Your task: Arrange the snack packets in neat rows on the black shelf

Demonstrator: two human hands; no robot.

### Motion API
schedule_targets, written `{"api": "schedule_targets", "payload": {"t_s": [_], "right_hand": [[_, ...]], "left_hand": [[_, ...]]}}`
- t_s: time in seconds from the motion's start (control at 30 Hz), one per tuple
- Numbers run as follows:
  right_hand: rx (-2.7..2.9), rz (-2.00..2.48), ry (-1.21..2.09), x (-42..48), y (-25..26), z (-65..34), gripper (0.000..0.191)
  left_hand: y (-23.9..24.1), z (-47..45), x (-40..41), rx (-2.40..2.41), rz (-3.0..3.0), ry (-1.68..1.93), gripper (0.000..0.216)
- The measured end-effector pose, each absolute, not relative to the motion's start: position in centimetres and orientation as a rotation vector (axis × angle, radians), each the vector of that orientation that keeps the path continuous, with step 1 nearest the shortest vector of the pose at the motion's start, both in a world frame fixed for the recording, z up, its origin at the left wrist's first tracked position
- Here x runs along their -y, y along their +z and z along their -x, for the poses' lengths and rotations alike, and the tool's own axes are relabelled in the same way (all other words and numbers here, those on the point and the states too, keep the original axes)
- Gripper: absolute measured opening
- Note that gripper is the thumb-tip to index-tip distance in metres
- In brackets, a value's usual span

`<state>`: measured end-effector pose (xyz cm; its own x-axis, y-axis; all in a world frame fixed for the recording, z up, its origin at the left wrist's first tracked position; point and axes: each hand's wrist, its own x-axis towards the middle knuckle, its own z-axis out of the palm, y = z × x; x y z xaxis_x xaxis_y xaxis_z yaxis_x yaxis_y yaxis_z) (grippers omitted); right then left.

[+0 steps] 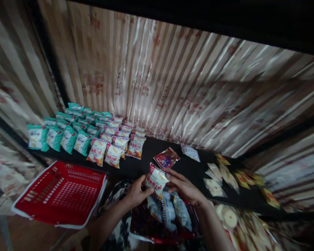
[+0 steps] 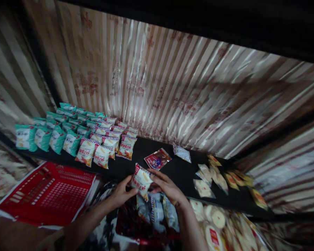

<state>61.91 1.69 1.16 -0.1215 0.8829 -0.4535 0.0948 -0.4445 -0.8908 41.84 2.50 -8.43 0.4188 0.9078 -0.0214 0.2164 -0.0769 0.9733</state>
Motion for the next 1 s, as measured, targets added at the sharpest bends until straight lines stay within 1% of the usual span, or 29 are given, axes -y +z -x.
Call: {"api": "schedule_targets", "payload": {"t_s": [0.13, 0.2, 0.27, 0.33, 0.5, 0.67, 0.9, 1.0], "right_hand": [[1.102, 1.510, 1.500, -2.4, -1.5, -60.0, 0.054], [1.157, 1.477, 1.491, -2.5, -2.4, -58.8, 0.056], [1.209, 1.402, 1.515, -2.6, -3.2, -57.4, 0.057], [1.228, 1.349, 1.491, -2.7, -3.9, -56.2, 0.052], [1.149, 1.417, 1.306, -4.1, -5.4, -54.5, 0.047], [1.232, 1.510, 1.086, -7.3, -7.1, -54.3, 0.045], [1.392, 1.628, 0.813, -11.3, -9.4, -53.5, 0.040], [1.431, 1.656, 0.759, -12.1, -9.9, -53.2, 0.039]], "left_hand": [[-8.8, -40.6, -3.5, -1.158, -1.479, 0.863, 0.041], [-9.0, -40.2, -3.9, -1.218, -1.464, 0.884, 0.040], [-8.9, -39.9, -4.3, -1.280, -1.478, 0.881, 0.041], [-8.7, -39.6, -4.6, -1.335, -1.506, 0.878, 0.042], [-8.6, -39.3, -5.3, -1.497, -1.629, 0.946, 0.047], [-10.2, -39.5, -5.4, -1.594, -1.822, 1.110, 0.046], [-11.1, -39.4, -5.7, -1.551, -1.968, 0.931, 0.055], [-11.3, -39.2, -6.3, -1.559, -1.974, 0.909, 0.058]]}}
